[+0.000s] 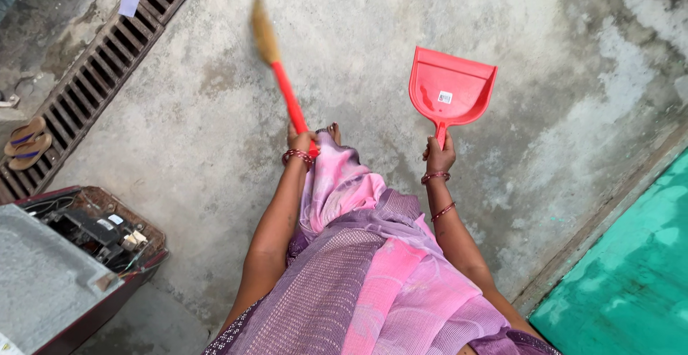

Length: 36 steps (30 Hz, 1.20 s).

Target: The person sweeps a concrete floor using a handheld broom and collects the debris into a red plastic dustpan.

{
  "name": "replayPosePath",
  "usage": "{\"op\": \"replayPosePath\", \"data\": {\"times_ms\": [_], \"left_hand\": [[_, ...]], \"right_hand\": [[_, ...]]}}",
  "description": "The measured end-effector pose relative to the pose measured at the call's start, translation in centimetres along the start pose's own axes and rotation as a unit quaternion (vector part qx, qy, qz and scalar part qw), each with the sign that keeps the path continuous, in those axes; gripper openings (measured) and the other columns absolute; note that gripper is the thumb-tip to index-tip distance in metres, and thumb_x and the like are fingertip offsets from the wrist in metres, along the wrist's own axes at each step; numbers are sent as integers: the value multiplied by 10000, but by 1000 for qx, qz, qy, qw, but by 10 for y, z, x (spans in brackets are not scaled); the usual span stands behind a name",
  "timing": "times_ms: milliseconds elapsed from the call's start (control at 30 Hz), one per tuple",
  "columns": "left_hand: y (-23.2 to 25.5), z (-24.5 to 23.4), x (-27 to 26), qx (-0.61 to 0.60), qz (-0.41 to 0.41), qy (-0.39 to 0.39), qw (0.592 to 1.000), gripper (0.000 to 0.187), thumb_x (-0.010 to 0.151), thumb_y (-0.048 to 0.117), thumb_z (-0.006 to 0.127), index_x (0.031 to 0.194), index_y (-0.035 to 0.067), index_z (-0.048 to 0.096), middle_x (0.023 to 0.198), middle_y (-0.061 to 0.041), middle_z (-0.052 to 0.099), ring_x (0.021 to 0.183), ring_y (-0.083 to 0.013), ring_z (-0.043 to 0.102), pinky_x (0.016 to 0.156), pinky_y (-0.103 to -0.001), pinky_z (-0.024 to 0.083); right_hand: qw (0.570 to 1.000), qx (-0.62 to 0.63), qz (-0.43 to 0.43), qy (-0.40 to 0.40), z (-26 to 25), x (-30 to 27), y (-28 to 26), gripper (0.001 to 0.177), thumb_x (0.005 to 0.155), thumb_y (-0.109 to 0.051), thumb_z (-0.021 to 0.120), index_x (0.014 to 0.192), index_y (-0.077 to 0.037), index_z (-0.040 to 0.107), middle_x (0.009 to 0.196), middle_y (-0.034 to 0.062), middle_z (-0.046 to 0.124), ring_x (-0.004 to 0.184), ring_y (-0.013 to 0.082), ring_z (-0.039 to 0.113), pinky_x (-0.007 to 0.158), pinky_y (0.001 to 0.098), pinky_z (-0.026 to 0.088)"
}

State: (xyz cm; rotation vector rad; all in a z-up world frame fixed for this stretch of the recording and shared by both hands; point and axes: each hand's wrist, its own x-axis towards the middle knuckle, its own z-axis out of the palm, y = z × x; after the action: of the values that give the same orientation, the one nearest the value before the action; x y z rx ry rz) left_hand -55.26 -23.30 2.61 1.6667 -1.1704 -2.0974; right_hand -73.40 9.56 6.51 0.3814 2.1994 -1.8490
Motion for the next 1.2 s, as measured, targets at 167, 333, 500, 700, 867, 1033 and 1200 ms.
{"op": "replayPosePath", "data": {"times_ms": [167, 333, 500, 700, 867, 1033, 1200], "left_hand": [[36, -19, 58, -59, -42, 52, 996, 381, 714, -123, 558, 1043, 38, 450, 658, -129, 600, 419, -248, 593, 360, -393, 505], [31, 15, 69, 35, -117, -44, 992, 390, 742, -99, 575, 1094, 37, 478, 658, -153, 613, 445, -260, 623, 385, -398, 531], [32, 77, 75, 161, -197, -163, 953, 831, 698, -142, 625, 1406, 210, 366, 706, -163, 618, 465, -284, 632, 398, -430, 522], [83, 106, 96, 161, -167, -301, 925, 944, 670, -101, 645, 1531, 235, 457, 735, -91, 642, 437, -205, 608, 381, -354, 522], [140, 111, 86, 144, -118, -273, 944, 1002, 658, -101, 638, 1560, 267, 402, 763, -96, 661, 426, -199, 599, 360, -341, 492], [175, 114, 104, 106, -23, -150, 983, 1032, 642, -120, 625, 1571, 254, 373, 729, -93, 610, 418, -199, 584, 350, -356, 491], [199, 133, 154, 77, -21, 11, 997, 807, 671, -132, 583, 1401, 174, 423, 677, -115, 566, 400, -227, 565, 343, -380, 483]], "right_hand": [[999, -26, 28, 17, 33, 27, -13, 466, 910, -96, 700, 1366, -44, 625, 721, 16, 631, 493, 77, 561, 413, 251, 455], [999, -41, 33, -1, 74, 43, -25, 466, 896, -89, 704, 1355, -47, 629, 712, 14, 626, 486, 78, 556, 403, 252, 446], [998, -40, 41, -12, 112, 69, -49, 459, 899, -93, 703, 1350, -42, 628, 700, 13, 617, 483, 79, 551, 406, 248, 442], [1000, -19, 19, -16, 140, 100, -77, 449, 901, -89, 699, 1341, -33, 629, 701, 11, 609, 483, 79, 543, 413, 243, 438], [1000, -6, 10, -23, 159, 131, -93, 435, 904, -83, 686, 1333, -34, 633, 709, 7, 611, 487, 76, 538, 413, 243, 431], [998, -14, 14, -59, 188, 185, -103, 426, 911, -73, 688, 1330, -19, 642, 712, 16, 617, 493, 80, 548, 418, 246, 436], [997, 4, 16, -78, 213, 258, -129, 477, 895, -67, 692, 1366, -39, 624, 710, 16, 625, 484, 80, 548, 414, 248, 445]]}}
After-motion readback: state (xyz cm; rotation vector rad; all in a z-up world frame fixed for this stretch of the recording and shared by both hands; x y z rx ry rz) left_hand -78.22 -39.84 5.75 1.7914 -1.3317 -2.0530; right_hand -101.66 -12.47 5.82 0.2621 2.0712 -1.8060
